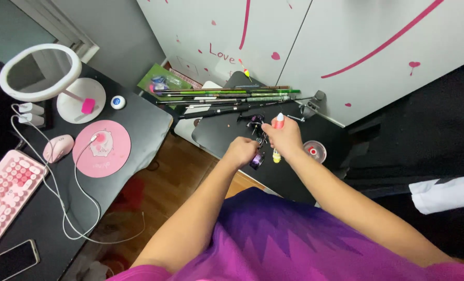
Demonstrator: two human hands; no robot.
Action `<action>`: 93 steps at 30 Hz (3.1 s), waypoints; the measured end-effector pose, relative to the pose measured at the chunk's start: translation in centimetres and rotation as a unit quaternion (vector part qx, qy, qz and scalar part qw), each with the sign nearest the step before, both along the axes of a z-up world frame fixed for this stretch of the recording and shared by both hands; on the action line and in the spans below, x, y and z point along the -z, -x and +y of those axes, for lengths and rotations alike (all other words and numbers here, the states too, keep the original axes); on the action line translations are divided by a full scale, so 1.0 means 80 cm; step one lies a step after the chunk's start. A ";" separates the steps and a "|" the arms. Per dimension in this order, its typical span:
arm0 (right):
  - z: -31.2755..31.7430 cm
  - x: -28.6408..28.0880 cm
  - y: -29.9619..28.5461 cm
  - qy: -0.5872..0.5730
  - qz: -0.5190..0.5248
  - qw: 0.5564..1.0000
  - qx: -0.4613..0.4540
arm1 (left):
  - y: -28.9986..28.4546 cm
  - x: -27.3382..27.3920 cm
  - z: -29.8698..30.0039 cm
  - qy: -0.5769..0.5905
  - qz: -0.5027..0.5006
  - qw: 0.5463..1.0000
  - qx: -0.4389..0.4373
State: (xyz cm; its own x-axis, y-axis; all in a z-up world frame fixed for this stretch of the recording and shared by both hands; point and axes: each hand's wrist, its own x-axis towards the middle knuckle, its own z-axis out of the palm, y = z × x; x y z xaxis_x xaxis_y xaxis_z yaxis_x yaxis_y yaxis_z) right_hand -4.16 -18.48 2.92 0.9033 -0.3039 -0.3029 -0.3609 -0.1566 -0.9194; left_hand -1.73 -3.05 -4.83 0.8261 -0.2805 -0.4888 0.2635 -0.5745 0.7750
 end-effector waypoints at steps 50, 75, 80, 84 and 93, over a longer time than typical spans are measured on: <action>-0.001 0.033 0.057 -0.321 0.235 0.917 -0.019 | 0.017 -0.022 0.019 0.148 -0.077 0.985 -0.040; 0.064 0.007 -0.010 0.157 -0.114 0.965 -0.176 | -0.031 -0.048 0.010 0.380 0.221 0.796 -0.416; 0.068 -0.007 -0.018 -0.135 -0.033 0.989 -0.052 | -0.050 -0.011 0.030 0.464 0.198 0.805 -0.314; 0.063 -0.042 -0.018 -0.134 -0.002 0.989 -0.057 | -0.058 -0.054 0.034 0.460 0.218 0.813 -0.281; 0.048 -0.026 -0.016 -0.044 -0.003 0.994 -0.103 | -0.064 -0.103 0.032 0.207 0.177 0.941 -0.200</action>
